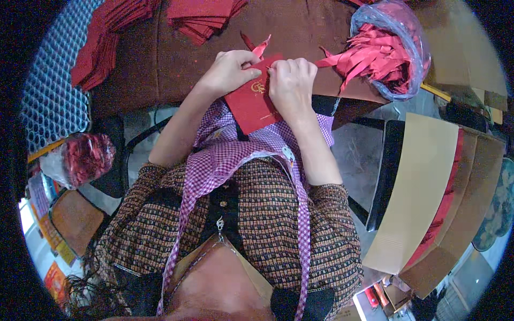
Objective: Stuffing items into red envelopes and tying ribbons to secure them.
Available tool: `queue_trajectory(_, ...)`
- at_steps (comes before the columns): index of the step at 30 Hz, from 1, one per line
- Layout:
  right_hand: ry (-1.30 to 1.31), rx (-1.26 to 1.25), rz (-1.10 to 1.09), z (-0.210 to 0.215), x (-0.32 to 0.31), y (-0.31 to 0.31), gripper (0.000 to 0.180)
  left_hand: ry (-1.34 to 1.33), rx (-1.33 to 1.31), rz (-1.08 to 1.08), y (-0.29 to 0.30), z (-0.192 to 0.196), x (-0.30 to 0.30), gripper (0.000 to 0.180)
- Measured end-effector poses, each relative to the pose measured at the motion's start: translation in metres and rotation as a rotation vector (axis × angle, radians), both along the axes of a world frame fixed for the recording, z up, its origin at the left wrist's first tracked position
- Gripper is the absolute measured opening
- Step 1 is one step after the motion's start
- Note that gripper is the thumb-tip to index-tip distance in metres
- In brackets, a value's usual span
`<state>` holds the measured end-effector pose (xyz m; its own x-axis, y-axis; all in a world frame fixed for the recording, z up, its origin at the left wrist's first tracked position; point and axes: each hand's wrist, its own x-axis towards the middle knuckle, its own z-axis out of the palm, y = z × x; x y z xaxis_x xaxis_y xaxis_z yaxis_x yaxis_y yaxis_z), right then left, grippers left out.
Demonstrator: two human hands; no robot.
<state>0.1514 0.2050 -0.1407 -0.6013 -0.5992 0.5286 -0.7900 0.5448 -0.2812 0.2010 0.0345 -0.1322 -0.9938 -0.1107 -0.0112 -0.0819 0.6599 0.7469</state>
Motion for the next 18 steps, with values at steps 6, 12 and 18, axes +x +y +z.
queue_trajectory(6, 0.072, 0.155, 0.003, 0.004, 0.001, -0.002, 0.006, 0.027, -0.020, -0.025, 0.006, 0.004, 0.001, 0.024)
queue_trajectory(12, 0.015, 0.183, -0.009, 0.014, 0.004, -0.009, 0.007, 0.234, -0.214, -0.122, 0.012, -0.003, 0.006, 0.014)
queue_trajectory(18, -0.157, 0.092, 0.018, 0.013, 0.005, -0.007, 0.008, 0.289, -0.109, -0.140, 0.007, -0.011, 0.007, 0.015)
